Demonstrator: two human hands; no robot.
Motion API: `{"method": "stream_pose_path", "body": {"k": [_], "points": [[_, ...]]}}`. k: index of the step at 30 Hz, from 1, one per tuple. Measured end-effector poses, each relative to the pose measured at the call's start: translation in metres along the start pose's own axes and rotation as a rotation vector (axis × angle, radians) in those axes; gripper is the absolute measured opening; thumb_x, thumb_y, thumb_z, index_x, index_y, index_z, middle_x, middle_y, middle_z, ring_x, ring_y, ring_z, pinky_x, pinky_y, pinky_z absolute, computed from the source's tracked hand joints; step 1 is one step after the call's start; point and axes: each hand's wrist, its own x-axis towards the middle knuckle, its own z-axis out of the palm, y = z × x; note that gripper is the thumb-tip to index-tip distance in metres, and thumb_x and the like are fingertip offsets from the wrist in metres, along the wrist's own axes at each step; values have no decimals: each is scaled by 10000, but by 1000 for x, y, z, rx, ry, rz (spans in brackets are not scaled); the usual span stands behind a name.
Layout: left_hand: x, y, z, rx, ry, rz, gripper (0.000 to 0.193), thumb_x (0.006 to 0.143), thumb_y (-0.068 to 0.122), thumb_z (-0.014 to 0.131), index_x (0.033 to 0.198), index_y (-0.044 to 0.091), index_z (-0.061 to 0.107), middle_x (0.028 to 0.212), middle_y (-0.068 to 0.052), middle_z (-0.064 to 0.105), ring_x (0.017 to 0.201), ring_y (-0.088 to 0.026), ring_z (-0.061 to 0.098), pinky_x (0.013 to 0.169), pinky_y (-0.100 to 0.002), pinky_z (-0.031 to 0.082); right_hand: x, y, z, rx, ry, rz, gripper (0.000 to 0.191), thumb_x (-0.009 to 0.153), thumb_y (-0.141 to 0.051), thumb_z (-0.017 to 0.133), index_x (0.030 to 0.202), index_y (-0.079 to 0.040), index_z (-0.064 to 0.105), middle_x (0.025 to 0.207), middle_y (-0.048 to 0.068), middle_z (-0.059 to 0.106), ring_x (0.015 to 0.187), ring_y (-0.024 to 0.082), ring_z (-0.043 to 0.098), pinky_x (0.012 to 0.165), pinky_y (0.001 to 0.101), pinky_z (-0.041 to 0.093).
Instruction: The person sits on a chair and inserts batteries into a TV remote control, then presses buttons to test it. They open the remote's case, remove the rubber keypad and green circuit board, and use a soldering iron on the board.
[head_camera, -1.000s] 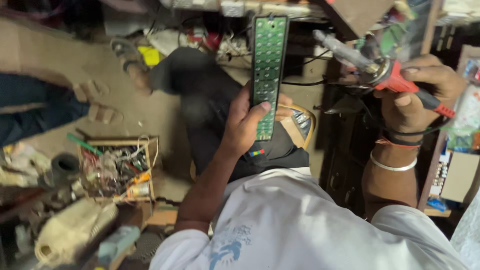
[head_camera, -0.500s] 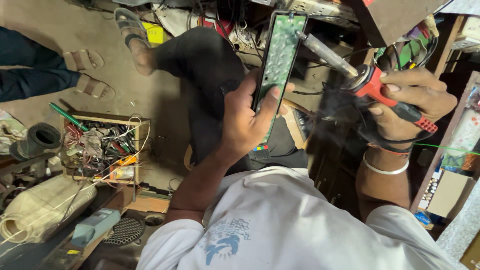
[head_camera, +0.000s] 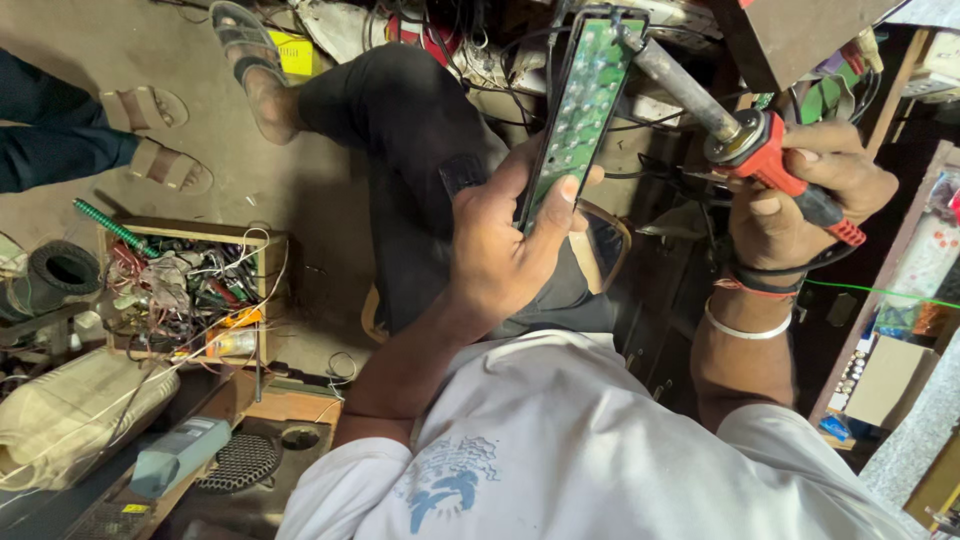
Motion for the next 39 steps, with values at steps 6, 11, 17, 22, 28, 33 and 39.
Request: {"method": "stream_pose_path", "body": {"k": [6,11,17,22,28,33,39], "points": [[-3,-1,0,34,5,28,259,1124,113,600,1368,26,601,1102,-68,787,800,-84,756,756,-234,613,0,3,6,47,30,17,450,863,-263,873,1166,-58,610,1009,160,661,753,239,693,647,332,602],[-4,-3,2,28,38,42,320,1114,104,598,1421,21,563,1115,-62,776,809,-69,736,768,-233,611,0,4,4,-5,-4,-25,419,860,-273,869,1128,-74,615,1017,140,644,741,221,694,633,307,603],[-5,-5,2,60,47,83,279,1136,94,606,1403,23,567,1091,-58,775,796,-51,704,771,-216,605,-4,-2,-9,-200,-25,-15,382,829,-295,915,1044,-77,687,1076,136,680,837,192,672,718,270,550],[-6,-4,2,47,50,60,316,1123,86,602,1431,25,569,1085,-60,772,796,-49,699,765,-216,603,-9,1,-14,-239,0,-20,380,805,-321,930,1014,-104,698,1060,118,693,875,174,653,766,269,512],[-5,-3,3,48,52,62,293,1133,86,605,1418,25,584,1090,-61,776,800,-54,713,768,-220,605,-4,0,-11,-240,-17,-29,368,814,-306,925,1028,-106,703,1070,130,703,877,178,654,760,268,518],[-5,-2,3,39,47,43,307,1120,89,602,1416,15,575,1113,-61,775,785,-53,712,779,-232,603,-4,-6,-2,-204,0,-3,331,843,-288,908,1044,-131,697,1063,115,695,856,177,668,727,270,534],[-4,-4,4,36,52,66,283,1129,88,605,1403,19,592,1073,-57,776,781,-56,712,746,-218,599,-4,-7,-6,-216,-6,20,315,836,-267,921,1003,-121,698,1072,122,705,822,177,674,692,262,526]]}}
